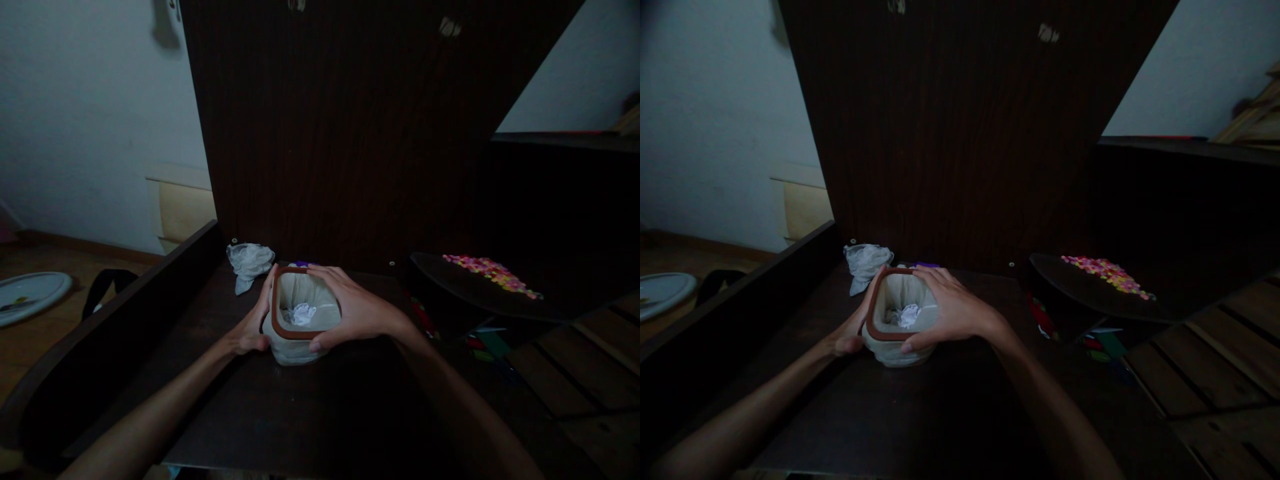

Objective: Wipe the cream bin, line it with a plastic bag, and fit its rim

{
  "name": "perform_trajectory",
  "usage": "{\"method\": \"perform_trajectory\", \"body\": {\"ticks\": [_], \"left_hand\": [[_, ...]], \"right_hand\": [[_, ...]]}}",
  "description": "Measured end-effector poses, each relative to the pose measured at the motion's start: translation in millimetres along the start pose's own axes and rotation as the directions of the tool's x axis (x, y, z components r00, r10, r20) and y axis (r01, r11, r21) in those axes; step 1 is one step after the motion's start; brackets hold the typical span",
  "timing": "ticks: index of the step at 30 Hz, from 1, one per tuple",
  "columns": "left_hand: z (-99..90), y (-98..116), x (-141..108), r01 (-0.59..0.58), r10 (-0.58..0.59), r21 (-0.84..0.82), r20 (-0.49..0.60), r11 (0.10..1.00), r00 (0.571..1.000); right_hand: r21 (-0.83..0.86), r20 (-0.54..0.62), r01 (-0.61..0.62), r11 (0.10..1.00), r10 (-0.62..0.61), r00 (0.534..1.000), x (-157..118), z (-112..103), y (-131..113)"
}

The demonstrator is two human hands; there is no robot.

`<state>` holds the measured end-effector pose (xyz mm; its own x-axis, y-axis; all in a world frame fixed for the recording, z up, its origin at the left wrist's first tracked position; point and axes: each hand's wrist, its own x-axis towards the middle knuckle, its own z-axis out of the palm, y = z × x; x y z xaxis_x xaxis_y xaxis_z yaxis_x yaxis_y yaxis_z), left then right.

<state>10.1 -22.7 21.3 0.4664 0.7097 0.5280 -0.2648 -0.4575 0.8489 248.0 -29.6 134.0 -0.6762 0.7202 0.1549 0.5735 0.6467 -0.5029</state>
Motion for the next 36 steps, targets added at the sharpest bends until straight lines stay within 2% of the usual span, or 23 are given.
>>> {"method": "perform_trajectory", "body": {"ticks": [6,9,12,17,21,24,28,30,33,36], "left_hand": [[5.1,1.7,5.5,0.101,-0.114,-0.092,-0.150,0.991,0.982],[8.7,7.2,9.6,0.089,-0.100,-0.062,-0.204,0.994,0.974],[8.8,10.5,10.7,0.070,-0.074,-0.027,-0.220,0.997,0.973],[9.7,6.2,8.8,0.055,-0.056,-0.009,-0.240,0.998,0.969],[12.6,1.9,7.6,0.037,-0.044,-0.034,-0.239,0.999,0.970],[12.8,0.2,6.8,0.034,-0.044,-0.047,-0.226,0.998,0.973],[11.6,-4.2,6.0,0.044,-0.055,-0.055,-0.228,0.998,0.972],[10.8,-6.7,6.3,0.035,-0.046,-0.050,-0.225,0.998,0.973],[8.9,-8.7,7.4,0.026,-0.033,-0.033,-0.229,0.999,0.973],[5.8,-8.6,8.3,0.037,-0.039,-0.016,-0.240,0.999,0.970]], "right_hand": [[-0.002,0.011,0.009,1.000,-0.009,1.000,1.0,-0.3,-0.4],[0.005,0.020,-0.028,1.000,0.028,0.999,0.6,1.1,0.1],[0.014,0.015,-0.043,0.999,0.043,0.999,-0.6,4.7,3.2],[0.035,-0.004,0.007,0.999,-0.007,1.000,-3.1,12.9,10.3],[0.053,-0.011,-0.022,0.998,0.022,1.000,-5.2,18.4,13.2],[0.076,-0.060,-0.005,0.997,0.010,0.998,-7.1,22.5,17.2],[0.141,-0.154,0.105,0.984,-0.083,0.985,-9.3,29.2,23.0],[0.190,-0.222,0.135,0.972,-0.091,0.971,-10.0,33.1,23.7],[0.298,-0.298,0.137,0.945,-0.044,0.954,-10.6,38.9,23.4],[0.434,-0.344,0.089,0.896,0.074,0.936,-11.5,44.6,28.3]]}}
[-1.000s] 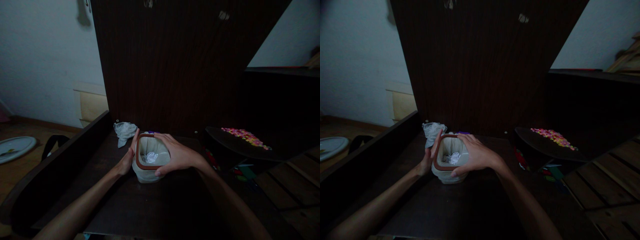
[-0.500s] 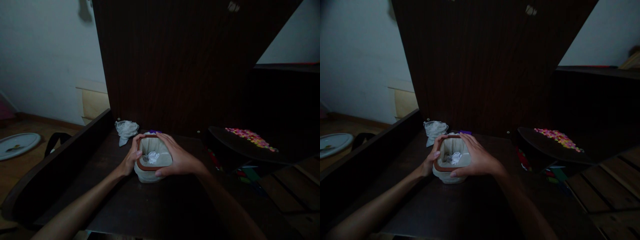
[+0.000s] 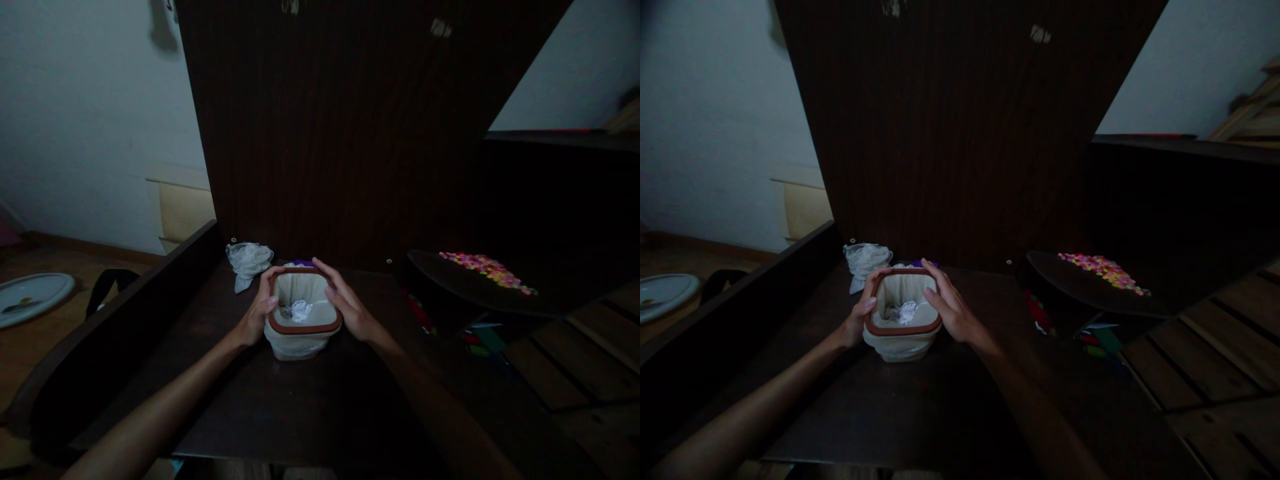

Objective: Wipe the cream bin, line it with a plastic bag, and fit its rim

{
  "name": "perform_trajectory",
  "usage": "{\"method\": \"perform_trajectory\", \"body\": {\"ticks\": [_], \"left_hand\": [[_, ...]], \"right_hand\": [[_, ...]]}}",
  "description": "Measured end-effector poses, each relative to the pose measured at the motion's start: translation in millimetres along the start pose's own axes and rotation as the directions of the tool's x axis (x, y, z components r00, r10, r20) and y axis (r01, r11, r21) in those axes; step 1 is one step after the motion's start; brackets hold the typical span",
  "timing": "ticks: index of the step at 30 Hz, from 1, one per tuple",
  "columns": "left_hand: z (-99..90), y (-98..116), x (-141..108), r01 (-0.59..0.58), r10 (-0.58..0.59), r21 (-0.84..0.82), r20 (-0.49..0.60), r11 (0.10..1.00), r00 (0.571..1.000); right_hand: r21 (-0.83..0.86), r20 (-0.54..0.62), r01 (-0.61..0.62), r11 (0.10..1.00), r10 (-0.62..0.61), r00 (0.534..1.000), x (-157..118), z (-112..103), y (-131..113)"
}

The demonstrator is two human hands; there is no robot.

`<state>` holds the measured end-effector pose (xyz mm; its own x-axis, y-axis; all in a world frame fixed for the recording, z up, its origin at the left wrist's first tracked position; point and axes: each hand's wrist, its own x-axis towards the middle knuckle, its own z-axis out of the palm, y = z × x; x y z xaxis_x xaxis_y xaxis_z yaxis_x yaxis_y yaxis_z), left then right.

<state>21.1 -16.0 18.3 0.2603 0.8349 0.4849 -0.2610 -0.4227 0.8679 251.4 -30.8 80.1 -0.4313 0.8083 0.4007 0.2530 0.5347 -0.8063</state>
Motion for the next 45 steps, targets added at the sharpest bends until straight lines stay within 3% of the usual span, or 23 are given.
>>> {"method": "perform_trajectory", "body": {"ticks": [3,5,7,11,14,21,26,29,31,32,33,34,35,37,38,41,43,45], "left_hand": [[-2.9,1.7,1.0,0.005,-0.005,0.010,0.008,1.000,1.000],[-3.8,3.9,1.1,-0.002,0.002,-0.005,0.037,1.000,0.999],[-3.9,7.1,0.9,-0.015,0.016,-0.022,0.083,1.000,0.996],[-4.4,13.2,-0.3,-0.049,0.048,0.004,0.154,0.999,0.987],[-6.2,16.4,-1.4,-0.064,0.058,0.031,0.168,0.997,0.984],[-1.7,28.0,-1.1,-0.033,0.017,0.074,0.212,0.997,0.977],[5.0,32.8,-2.2,-0.001,-0.014,0.074,0.209,0.997,0.978],[5.0,33.2,-3.9,-0.021,0.005,0.082,0.195,0.996,0.981],[3.2,32.1,-4.7,-0.053,0.029,0.111,0.208,0.992,0.978],[1.8,31.0,-4.8,-0.070,0.040,0.131,0.220,0.989,0.975],[0.3,29.7,-5.0,-0.086,0.048,0.155,0.232,0.984,0.972],[-1.5,28.0,-5.2,-0.101,0.056,0.181,0.238,0.978,0.970],[-3.3,26.3,-5.4,-0.112,0.061,0.208,0.240,0.972,0.969],[-6.9,22.6,-6.0,-0.130,0.071,0.255,0.228,0.958,0.971],[-8.5,20.9,-6.4,-0.133,0.072,0.277,0.220,0.952,0.973],[-11.5,17.2,-7.5,-0.128,0.064,0.321,0.202,0.938,0.977],[-12.3,16.4,-8.0,-0.128,0.063,0.339,0.197,0.932,0.978],[-12.5,16.6,-8.2,-0.129,0.061,0.356,0.195,0.926,0.979]], "right_hand": [[0.084,-0.233,-0.083,0.993,0.101,0.967,-4.9,-2.4,15.3],[0.102,-0.302,-0.150,0.983,0.175,0.937,-10.9,-5.1,27.4],[0.112,-0.219,-0.237,0.965,0.257,0.941,-18.7,-6.6,36.9],[0.207,0.065,-0.360,0.910,0.354,0.933,-31.8,-2.2,42.0],[0.317,0.141,-0.397,0.861,0.372,0.918,-33.5,1.7,38.7],[0.467,0.104,-0.384,0.796,0.382,0.918,-33.4,6.7,42.5],[0.381,0.099,-0.368,0.848,0.358,0.928,-34.7,0.6,44.6],[0.202,-0.035,-0.261,0.944,0.273,0.961,-23.5,-21.5,25.0],[0.058,-0.213,-0.086,0.995,0.097,0.972,-10.4,-36.5,-0.6],[-0.033,-0.192,-0.011,0.999,0.004,0.981,-3.1,-41.4,-15.7],[-0.122,-0.097,0.075,0.990,-0.087,0.992,4.2,-43.9,-31.1],[-0.194,0.067,0.146,0.970,-0.135,0.989,11.2,-43.9,-45.6],[-0.247,0.255,0.205,0.947,-0.140,0.957,17.4,-41.7,-58.1],[-0.288,0.590,0.282,0.915,-0.063,0.805,27.2,-33.2,-74.5],[-0.312,0.670,0.310,0.898,-0.023,0.742,30.9,-28.4,-78.2],[-0.414,0.765,0.380,0.827,0.091,0.637,40.1,-17.1,-76.8],[-0.438,0.776,0.342,0.831,0.157,0.611,47.4,-11.3,-70.9],[-0.403,0.770,0.219,0.889,0.199,0.607,56.2,-3.4,-62.2]]}}
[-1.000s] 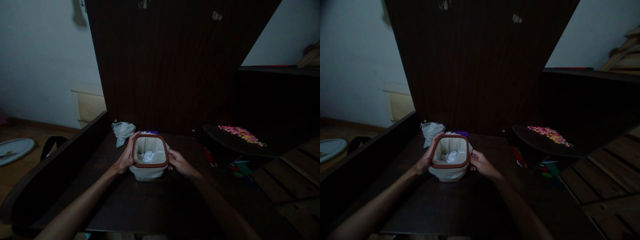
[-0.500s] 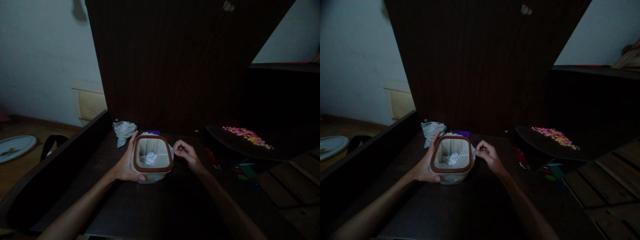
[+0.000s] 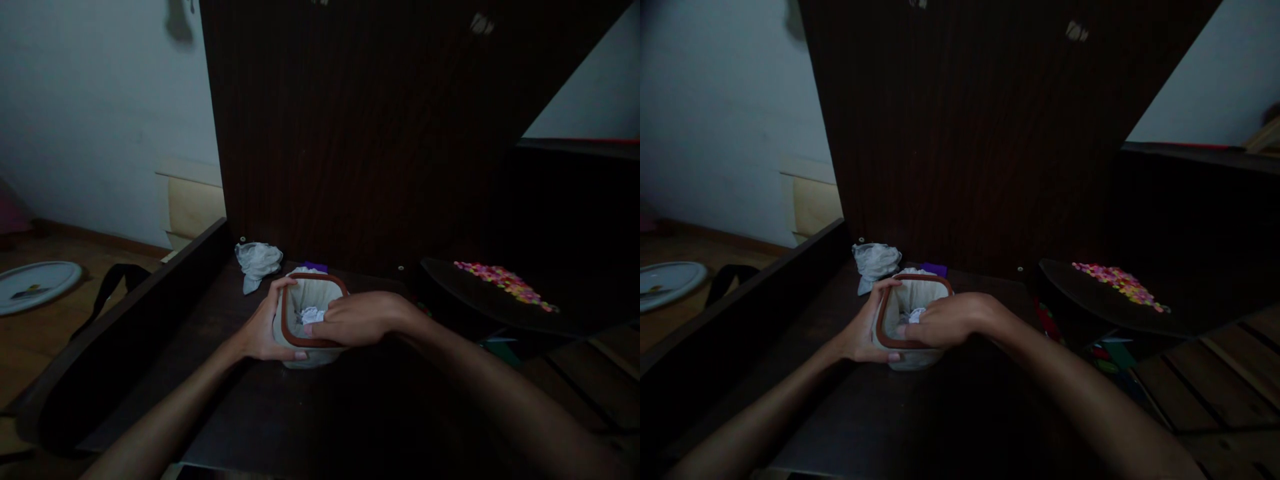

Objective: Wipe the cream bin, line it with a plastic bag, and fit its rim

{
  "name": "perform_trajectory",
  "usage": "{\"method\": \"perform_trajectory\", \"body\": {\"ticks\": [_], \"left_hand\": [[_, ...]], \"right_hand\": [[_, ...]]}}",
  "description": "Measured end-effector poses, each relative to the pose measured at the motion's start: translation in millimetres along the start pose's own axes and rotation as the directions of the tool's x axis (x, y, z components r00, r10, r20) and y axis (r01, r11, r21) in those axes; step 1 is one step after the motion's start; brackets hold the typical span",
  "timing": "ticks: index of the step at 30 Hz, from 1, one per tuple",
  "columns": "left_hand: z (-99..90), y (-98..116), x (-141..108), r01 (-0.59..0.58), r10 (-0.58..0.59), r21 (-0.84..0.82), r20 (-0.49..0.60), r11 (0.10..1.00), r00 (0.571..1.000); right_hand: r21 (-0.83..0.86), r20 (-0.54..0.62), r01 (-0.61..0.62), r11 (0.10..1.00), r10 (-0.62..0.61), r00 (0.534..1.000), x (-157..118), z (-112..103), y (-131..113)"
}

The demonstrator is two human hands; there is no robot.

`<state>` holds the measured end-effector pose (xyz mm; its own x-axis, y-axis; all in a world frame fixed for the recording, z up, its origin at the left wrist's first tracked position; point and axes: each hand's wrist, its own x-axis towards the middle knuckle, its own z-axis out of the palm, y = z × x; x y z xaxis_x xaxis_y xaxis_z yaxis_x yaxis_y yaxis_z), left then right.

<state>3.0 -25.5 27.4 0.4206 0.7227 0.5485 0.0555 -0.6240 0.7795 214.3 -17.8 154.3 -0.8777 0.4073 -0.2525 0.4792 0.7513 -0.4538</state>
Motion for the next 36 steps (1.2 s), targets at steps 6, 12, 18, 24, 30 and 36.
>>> {"method": "perform_trajectory", "body": {"ticks": [6,12,18,24,30,36], "left_hand": [[-0.8,1.9,-0.6,0.008,-0.009,0.054,0.021,0.998,1.000],[2.6,-1.2,-3.5,0.010,-0.008,-0.063,0.024,0.998,1.000],[9.3,-7.3,-4.3,0.010,0.000,-0.204,0.045,0.979,0.999],[10.5,-4.6,-2.6,0.006,-0.001,-0.133,0.039,0.991,0.999],[11.6,-6.0,-4.4,0.037,-0.035,-0.107,0.017,0.994,0.999],[11.7,-13.6,-5.4,0.018,-0.016,-0.114,0.020,0.993,1.000]], "right_hand": [[0.160,0.074,-0.096,0.982,0.085,0.994,45.1,9.9,19.6],[0.144,0.118,-0.064,0.987,0.047,0.992,15.3,-28.9,4.0],[0.117,-0.330,0.032,0.993,0.008,0.944,-26.8,-49.5,-11.8],[-0.142,-0.015,0.200,0.970,-0.204,0.979,16.7,-19.6,-5.1],[-0.195,0.306,0.130,0.972,-0.066,0.950,50.5,-4.7,-0.1],[-0.176,0.188,0.099,0.979,-0.065,0.980,44.4,-5.1,2.9]]}}
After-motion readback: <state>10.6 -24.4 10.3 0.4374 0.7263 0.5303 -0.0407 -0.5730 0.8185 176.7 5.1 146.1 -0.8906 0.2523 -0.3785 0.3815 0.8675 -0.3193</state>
